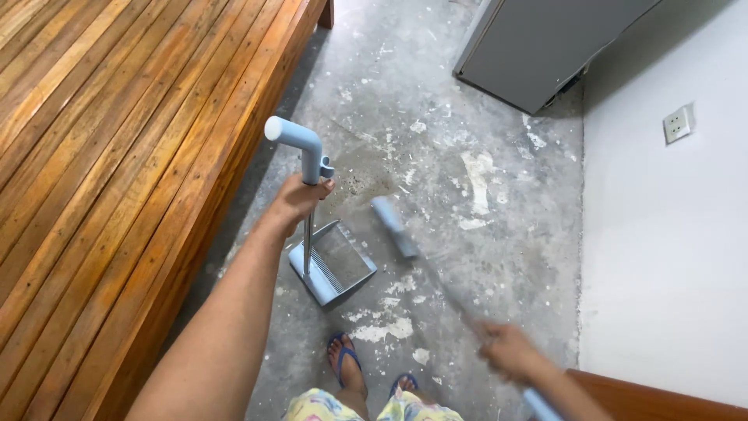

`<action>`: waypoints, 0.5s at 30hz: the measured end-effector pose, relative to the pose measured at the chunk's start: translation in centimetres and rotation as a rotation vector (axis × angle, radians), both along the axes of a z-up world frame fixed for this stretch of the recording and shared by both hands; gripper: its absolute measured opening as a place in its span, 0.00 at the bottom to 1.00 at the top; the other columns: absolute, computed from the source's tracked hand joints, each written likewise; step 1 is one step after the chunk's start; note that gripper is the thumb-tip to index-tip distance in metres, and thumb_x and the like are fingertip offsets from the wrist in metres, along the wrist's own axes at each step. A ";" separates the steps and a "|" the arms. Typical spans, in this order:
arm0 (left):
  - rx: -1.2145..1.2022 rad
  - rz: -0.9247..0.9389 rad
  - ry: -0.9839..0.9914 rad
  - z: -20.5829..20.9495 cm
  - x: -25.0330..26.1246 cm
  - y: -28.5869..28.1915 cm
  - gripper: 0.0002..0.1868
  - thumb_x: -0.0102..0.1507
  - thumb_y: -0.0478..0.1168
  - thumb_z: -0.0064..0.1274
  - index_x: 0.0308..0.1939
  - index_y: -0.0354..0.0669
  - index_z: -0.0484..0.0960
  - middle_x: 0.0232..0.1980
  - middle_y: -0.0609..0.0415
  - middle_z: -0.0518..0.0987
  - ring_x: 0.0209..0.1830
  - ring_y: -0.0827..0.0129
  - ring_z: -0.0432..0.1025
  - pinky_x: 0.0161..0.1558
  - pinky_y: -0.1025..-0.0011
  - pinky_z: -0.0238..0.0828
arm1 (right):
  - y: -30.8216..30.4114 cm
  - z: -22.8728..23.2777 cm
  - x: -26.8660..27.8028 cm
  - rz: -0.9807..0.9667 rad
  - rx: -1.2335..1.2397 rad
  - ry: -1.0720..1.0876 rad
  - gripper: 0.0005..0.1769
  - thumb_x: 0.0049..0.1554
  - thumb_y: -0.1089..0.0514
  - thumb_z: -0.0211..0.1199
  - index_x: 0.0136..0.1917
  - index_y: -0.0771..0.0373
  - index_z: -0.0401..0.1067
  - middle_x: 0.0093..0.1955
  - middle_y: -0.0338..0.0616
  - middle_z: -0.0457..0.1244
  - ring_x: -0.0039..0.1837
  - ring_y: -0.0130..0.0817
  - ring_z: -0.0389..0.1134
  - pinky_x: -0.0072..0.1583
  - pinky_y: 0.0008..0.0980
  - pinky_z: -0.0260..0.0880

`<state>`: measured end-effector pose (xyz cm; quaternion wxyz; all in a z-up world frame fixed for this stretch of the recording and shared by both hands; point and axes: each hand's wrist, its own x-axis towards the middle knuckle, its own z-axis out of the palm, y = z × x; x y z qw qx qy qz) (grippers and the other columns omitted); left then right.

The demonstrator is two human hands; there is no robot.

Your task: The person is sweeping the floor and window sills using a broom and dustpan.

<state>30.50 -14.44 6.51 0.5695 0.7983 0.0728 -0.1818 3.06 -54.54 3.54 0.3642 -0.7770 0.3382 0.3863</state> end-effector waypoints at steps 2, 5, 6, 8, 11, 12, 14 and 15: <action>0.015 0.018 0.033 1.0 -1.3 -0.2 0.18 0.62 0.50 0.59 0.47 0.40 0.83 0.42 0.51 0.81 0.44 0.64 0.73 0.48 0.60 0.68 | -4.6 -4.4 1.8 -0.050 -0.006 -0.031 0.35 0.52 0.65 0.64 0.73 0.49 0.69 0.30 0.47 0.66 0.26 0.33 0.62 0.29 0.35 0.64; 0.020 0.076 0.017 1.4 -3.1 -0.2 0.18 0.62 0.51 0.60 0.45 0.41 0.84 0.42 0.54 0.81 0.45 0.67 0.73 0.48 0.63 0.67 | -6.5 -9.9 3.4 -0.061 -0.027 -0.050 0.30 0.52 0.66 0.64 0.69 0.59 0.72 0.31 0.48 0.67 0.27 0.34 0.64 0.29 0.35 0.67; 0.007 0.118 -0.030 1.4 -3.7 -0.4 0.17 0.61 0.52 0.61 0.44 0.44 0.83 0.41 0.57 0.81 0.43 0.70 0.73 0.47 0.65 0.67 | -6.5 -11.5 3.7 -0.018 -0.046 -0.034 0.27 0.52 0.66 0.64 0.66 0.63 0.75 0.32 0.47 0.68 0.28 0.34 0.67 0.29 0.35 0.68; 0.061 0.128 -0.008 -0.8 -3.9 -0.3 0.18 0.62 0.52 0.62 0.41 0.40 0.83 0.37 0.52 0.78 0.38 0.67 0.70 0.42 0.62 0.66 | -2.5 -12.4 2.5 0.003 -0.014 -0.007 0.25 0.51 0.65 0.65 0.63 0.64 0.77 0.33 0.46 0.68 0.29 0.34 0.67 0.30 0.36 0.69; 0.063 0.148 -0.040 -5.2 -3.8 -0.2 0.19 0.63 0.52 0.60 0.35 0.37 0.84 0.31 0.51 0.77 0.33 0.67 0.69 0.36 0.61 0.65 | 3.8 -8.9 -0.4 0.002 0.051 0.048 0.28 0.51 0.65 0.65 0.66 0.56 0.74 0.35 0.45 0.67 0.32 0.35 0.67 0.32 0.37 0.70; 0.007 0.173 -0.099 -6.9 -3.4 -0.2 0.17 0.63 0.51 0.58 0.34 0.39 0.85 0.30 0.55 0.79 0.32 0.69 0.71 0.36 0.65 0.67 | 5.9 -6.9 -1.0 -0.007 0.081 0.070 0.35 0.50 0.66 0.63 0.70 0.47 0.69 0.35 0.45 0.67 0.32 0.36 0.66 0.33 0.37 0.70; 0.067 0.135 -0.082 -6.4 -3.3 -0.2 0.19 0.64 0.51 0.58 0.32 0.37 0.84 0.29 0.54 0.78 0.31 0.67 0.71 0.36 0.64 0.66 | 5.3 -4.7 -3.0 -0.049 0.204 -0.014 0.35 0.50 0.66 0.63 0.71 0.51 0.72 0.34 0.44 0.66 0.30 0.33 0.63 0.31 0.35 0.66; 0.139 0.119 -0.066 -6.0 -3.3 0.0 0.21 0.65 0.51 0.58 0.30 0.35 0.83 0.27 0.53 0.77 0.30 0.66 0.71 0.35 0.63 0.65 | 5.2 -3.6 -3.8 -0.070 0.333 -0.101 0.35 0.49 0.67 0.63 0.71 0.55 0.74 0.33 0.43 0.65 0.27 0.32 0.60 0.29 0.34 0.63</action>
